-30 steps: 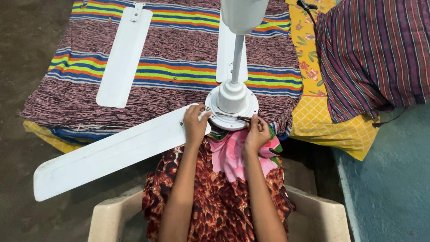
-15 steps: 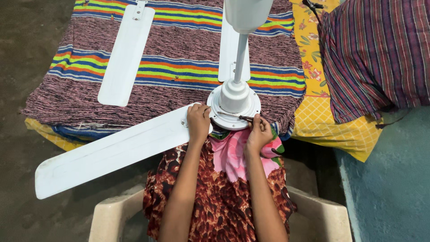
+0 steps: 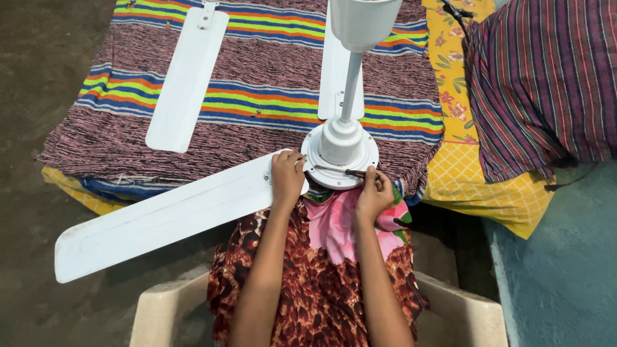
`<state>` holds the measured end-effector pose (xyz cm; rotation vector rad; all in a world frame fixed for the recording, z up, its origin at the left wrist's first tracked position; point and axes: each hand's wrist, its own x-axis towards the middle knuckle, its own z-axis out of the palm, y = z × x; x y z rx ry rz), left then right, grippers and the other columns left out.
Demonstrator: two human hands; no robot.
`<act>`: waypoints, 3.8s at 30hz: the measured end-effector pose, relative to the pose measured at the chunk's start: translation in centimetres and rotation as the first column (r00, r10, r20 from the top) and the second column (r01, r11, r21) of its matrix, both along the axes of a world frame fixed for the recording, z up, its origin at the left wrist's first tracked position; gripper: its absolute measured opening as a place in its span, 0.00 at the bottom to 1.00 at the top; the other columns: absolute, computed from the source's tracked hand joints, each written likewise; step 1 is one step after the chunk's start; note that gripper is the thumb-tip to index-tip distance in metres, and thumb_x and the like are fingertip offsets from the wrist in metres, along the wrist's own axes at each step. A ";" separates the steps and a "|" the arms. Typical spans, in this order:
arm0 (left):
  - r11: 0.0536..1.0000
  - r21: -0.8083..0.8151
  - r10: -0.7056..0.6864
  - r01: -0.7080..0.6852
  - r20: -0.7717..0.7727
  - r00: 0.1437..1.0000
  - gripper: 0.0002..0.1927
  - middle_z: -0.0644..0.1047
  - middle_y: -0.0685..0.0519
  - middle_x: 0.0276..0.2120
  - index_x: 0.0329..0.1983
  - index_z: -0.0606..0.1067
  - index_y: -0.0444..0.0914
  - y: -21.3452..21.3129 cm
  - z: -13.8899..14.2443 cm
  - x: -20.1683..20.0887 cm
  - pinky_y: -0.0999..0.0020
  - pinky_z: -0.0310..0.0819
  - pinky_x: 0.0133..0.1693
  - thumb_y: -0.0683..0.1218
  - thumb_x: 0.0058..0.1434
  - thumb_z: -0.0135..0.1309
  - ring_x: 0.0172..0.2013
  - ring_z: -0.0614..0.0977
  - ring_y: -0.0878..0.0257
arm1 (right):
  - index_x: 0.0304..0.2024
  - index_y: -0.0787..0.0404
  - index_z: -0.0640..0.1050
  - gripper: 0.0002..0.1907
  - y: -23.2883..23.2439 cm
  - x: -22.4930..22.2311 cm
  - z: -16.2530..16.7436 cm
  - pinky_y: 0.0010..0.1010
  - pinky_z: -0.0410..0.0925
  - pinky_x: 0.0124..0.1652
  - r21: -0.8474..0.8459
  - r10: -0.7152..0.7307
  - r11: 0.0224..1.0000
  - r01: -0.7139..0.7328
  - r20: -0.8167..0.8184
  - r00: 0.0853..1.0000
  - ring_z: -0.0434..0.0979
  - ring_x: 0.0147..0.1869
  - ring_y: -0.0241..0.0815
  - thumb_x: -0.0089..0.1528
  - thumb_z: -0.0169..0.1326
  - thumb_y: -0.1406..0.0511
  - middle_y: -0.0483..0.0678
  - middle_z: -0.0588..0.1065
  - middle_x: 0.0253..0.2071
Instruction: The person disassembles a white ceiling fan lying on a bed, using a screwdriver to unscrew fasteners and removing the fan blades one at a time from the motor housing, setting the detached blades aside on the bed.
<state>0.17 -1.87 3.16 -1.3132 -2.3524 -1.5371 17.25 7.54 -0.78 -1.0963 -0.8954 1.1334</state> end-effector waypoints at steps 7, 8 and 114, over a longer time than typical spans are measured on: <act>0.997 0.031 -0.070 0.072 -0.048 0.996 0.11 0.78 0.47 0.38 0.42 0.82 0.34 0.1 0.1 -0.4 0.55 0.71 0.47 0.37 0.56 0.61 0.44 0.75 0.48 | 0.39 0.67 0.79 0.15 -0.2 -0.3 0.7 0.20 0.64 0.29 0.012 -0.029 1.000 0.028 0.102 0.994 0.69 0.28 0.27 0.64 0.64 0.60 0.38 0.73 0.26; 0.996 0.019 -0.089 0.090 -0.063 0.994 0.10 0.78 0.47 0.37 0.42 0.83 0.35 0.1 0.1 -0.5 0.56 0.71 0.46 0.37 0.56 0.60 0.43 0.76 0.48 | 0.38 0.67 0.79 0.14 -0.2 -0.3 0.7 0.20 0.63 0.29 0.021 -0.037 0.999 0.034 0.136 0.990 0.68 0.28 0.27 0.64 0.64 0.60 0.38 0.72 0.27; 0.945 -0.326 -0.138 -0.008 -0.422 0.896 0.26 0.70 0.43 0.65 0.64 0.70 0.30 -2.7 0.2 2.1 0.48 0.57 0.64 0.50 0.67 0.49 0.66 0.67 0.48 | 0.48 0.68 0.78 0.13 -2.0 -2.5 3.4 0.22 0.72 0.38 0.321 0.032 0.947 -0.020 -0.031 0.999 0.76 0.37 0.31 0.66 0.61 0.65 0.42 0.77 0.38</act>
